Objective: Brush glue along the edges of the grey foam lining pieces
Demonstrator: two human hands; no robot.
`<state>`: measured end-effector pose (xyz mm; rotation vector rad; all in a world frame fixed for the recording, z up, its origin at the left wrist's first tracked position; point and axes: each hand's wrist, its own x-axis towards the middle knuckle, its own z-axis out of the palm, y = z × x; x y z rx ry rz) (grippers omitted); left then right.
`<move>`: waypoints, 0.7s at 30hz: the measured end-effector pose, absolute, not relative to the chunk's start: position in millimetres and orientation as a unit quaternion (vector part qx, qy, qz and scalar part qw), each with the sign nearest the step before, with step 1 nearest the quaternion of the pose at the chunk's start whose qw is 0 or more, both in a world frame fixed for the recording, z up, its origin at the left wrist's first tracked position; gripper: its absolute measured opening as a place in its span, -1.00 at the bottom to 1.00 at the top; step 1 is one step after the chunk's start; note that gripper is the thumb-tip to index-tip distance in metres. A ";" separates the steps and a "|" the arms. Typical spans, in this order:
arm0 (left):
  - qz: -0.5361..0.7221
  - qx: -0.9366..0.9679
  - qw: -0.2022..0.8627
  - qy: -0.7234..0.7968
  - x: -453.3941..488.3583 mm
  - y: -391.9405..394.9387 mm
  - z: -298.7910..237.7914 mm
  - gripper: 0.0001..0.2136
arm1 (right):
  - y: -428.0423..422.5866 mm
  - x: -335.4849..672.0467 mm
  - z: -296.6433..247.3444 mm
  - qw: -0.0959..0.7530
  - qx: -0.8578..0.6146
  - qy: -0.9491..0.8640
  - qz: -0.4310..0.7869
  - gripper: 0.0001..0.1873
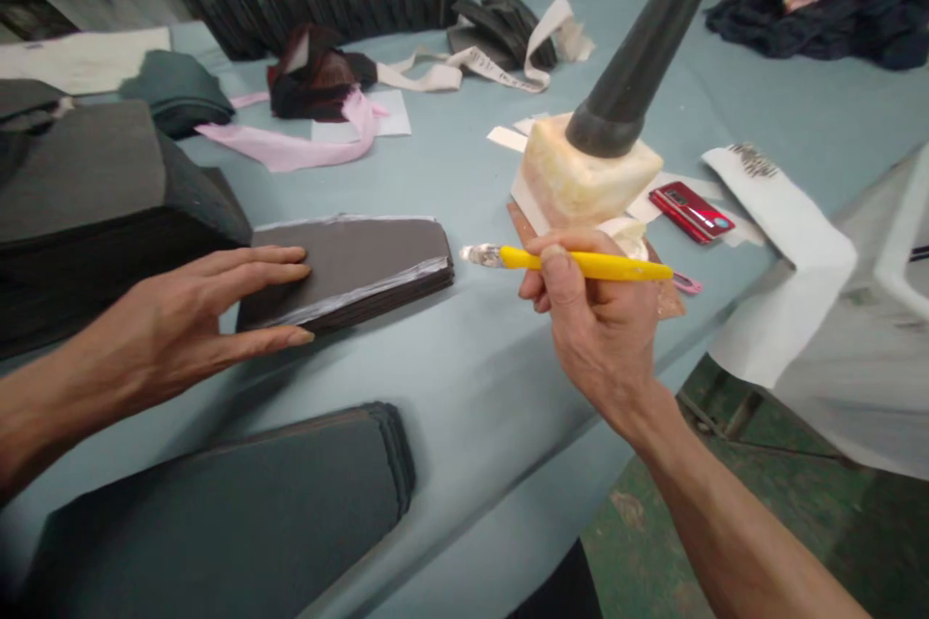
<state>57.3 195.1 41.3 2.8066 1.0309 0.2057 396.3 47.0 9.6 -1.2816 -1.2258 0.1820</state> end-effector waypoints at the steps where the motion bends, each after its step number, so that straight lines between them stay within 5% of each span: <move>1: 0.068 0.935 0.081 0.337 56.6 197.6 42.2 -0.15 | 44.4 396.5 8.2 0.627 -0.563 -0.532 0.083 -0.77; 14: 0.052 0.926 0.148 0.342 62.5 203.3 67.0 -0.14 | 31.0 388.6 0.4 0.643 -0.576 -0.500 0.074 -0.72; 21: 0.053 0.922 0.159 0.349 65.3 199.4 67.4 -0.47 | 28.1 385.2 -3.2 0.653 -0.548 -0.523 0.023 -0.82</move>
